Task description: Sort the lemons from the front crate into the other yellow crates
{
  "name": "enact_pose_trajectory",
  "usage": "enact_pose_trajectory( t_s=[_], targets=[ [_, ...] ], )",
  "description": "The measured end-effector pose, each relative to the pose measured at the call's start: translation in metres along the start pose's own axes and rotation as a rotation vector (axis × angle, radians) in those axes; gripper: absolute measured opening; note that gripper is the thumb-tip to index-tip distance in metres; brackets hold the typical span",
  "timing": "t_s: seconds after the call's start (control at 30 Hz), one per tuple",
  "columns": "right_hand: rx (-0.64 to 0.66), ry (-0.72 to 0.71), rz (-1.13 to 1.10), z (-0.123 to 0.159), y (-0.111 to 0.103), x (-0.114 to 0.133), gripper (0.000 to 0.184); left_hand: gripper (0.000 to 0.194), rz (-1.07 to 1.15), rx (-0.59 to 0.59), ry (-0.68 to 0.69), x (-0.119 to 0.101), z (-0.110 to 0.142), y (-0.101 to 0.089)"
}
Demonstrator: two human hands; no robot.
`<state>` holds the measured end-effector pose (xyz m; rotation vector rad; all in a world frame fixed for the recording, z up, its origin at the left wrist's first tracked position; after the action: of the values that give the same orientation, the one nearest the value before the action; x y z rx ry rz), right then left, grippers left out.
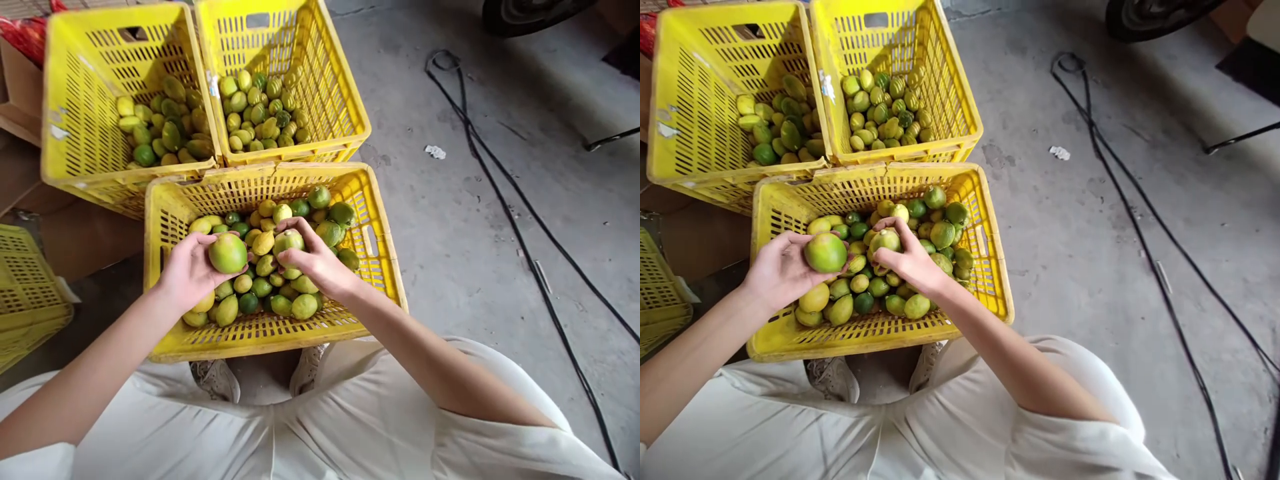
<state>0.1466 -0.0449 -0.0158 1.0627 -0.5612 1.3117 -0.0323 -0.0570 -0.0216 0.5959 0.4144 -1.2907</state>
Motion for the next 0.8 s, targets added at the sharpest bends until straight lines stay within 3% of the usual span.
enact_pose_trajectory(
  t_s=[0.17,0.3,0.43,0.53,0.63,0.73,0.8],
  targets=[
    [-0.048,0.141,-0.175,-0.006,-0.003,-0.005,0.039,0.029,0.008,0.088,0.055,-0.004,0.002,0.007],
    [-0.026,0.214,-0.315,-0.007,-0.003,-0.008,0.044,0.032,-0.040,0.093,0.084,0.000,-0.002,0.005],
    [-0.049,0.200,-0.318,-0.008,-0.010,-0.006,0.044,0.056,-0.056,0.130,0.120,-0.001,-0.003,0.006],
    [-0.059,0.185,-0.310,-0.008,-0.014,-0.004,0.046,0.048,-0.124,0.185,0.158,-0.003,-0.001,0.012],
    [-0.052,0.199,-0.330,-0.009,-0.014,-0.001,0.034,0.036,-0.277,0.217,0.171,0.000,0.000,0.016],
    [-0.080,0.259,-0.419,-0.008,-0.014,-0.001,0.018,0.043,-0.389,0.237,0.122,0.008,0.000,0.017],
    [-0.086,0.298,-0.484,-0.008,-0.011,-0.002,0.019,0.046,-0.376,0.244,0.072,0.012,0.000,0.017]
  ],
)
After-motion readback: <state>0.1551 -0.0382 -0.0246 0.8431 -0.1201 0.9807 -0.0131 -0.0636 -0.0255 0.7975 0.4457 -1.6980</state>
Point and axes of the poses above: each hand's wrist, its own z-axis away from the middle knuckle, its own y-axis out of the palm, x = y × z, the point moved 9 cm from there along -z, towards the middle knuckle, and after that the axes turned 3 degrees about -x, right-handed, at the moved point
